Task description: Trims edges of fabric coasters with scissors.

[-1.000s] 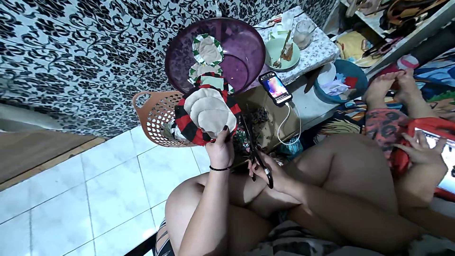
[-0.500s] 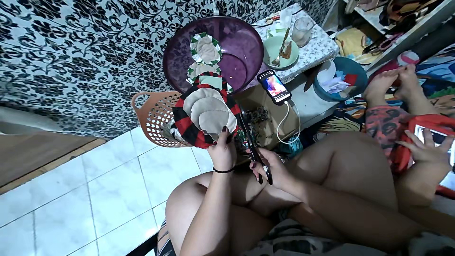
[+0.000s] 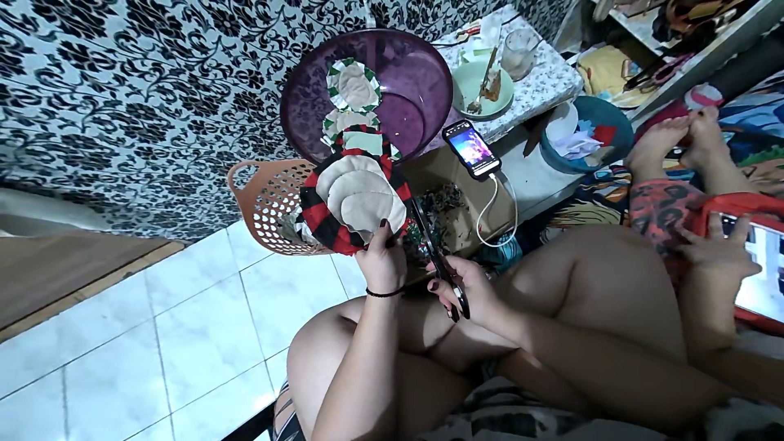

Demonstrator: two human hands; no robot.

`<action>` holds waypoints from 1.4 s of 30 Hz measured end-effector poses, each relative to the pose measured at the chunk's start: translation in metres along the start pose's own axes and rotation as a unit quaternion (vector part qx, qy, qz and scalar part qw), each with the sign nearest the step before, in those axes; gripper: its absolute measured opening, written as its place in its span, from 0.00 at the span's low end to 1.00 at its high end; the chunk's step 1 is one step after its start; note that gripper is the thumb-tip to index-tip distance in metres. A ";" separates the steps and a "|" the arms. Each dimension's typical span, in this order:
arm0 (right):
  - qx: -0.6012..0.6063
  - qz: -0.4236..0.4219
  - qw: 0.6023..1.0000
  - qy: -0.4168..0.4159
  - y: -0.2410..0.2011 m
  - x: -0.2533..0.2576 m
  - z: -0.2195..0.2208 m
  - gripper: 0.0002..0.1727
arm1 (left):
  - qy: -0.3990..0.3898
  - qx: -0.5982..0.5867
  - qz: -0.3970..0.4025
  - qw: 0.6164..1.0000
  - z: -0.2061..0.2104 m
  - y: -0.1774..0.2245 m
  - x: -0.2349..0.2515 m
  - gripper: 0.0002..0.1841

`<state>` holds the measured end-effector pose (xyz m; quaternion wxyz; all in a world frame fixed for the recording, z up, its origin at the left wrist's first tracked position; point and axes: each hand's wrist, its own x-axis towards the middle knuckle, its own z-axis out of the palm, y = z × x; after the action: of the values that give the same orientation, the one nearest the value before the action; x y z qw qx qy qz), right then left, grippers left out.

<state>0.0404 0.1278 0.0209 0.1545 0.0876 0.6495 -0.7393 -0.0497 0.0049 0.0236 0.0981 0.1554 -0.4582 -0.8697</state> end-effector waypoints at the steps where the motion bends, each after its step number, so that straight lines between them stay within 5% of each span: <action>1: 0.001 -0.002 1.000 0.001 0.000 0.000 0.000 0.22 | 0.001 0.001 0.000 1.000 0.000 0.000 0.000 0.11; 16: 0.030 0.012 0.999 0.001 -0.002 -0.008 0.004 0.10 | 0.015 -0.028 -0.014 0.999 0.004 -0.002 -0.001 0.13; 24: 0.065 -0.007 0.994 -0.083 -0.004 -0.003 -0.004 0.25 | -0.016 -0.022 -0.018 0.999 0.000 0.008 0.002 0.14; 42: 0.024 0.001 0.999 -0.024 -0.014 0.005 -0.020 0.20 | -0.102 0.028 -0.040 0.994 -0.013 0.021 0.008 0.16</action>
<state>0.0294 0.1484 0.0294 0.1688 0.0747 0.6276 -0.7563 -0.0521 -0.0192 0.0329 0.0112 0.0867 -0.4830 -0.8712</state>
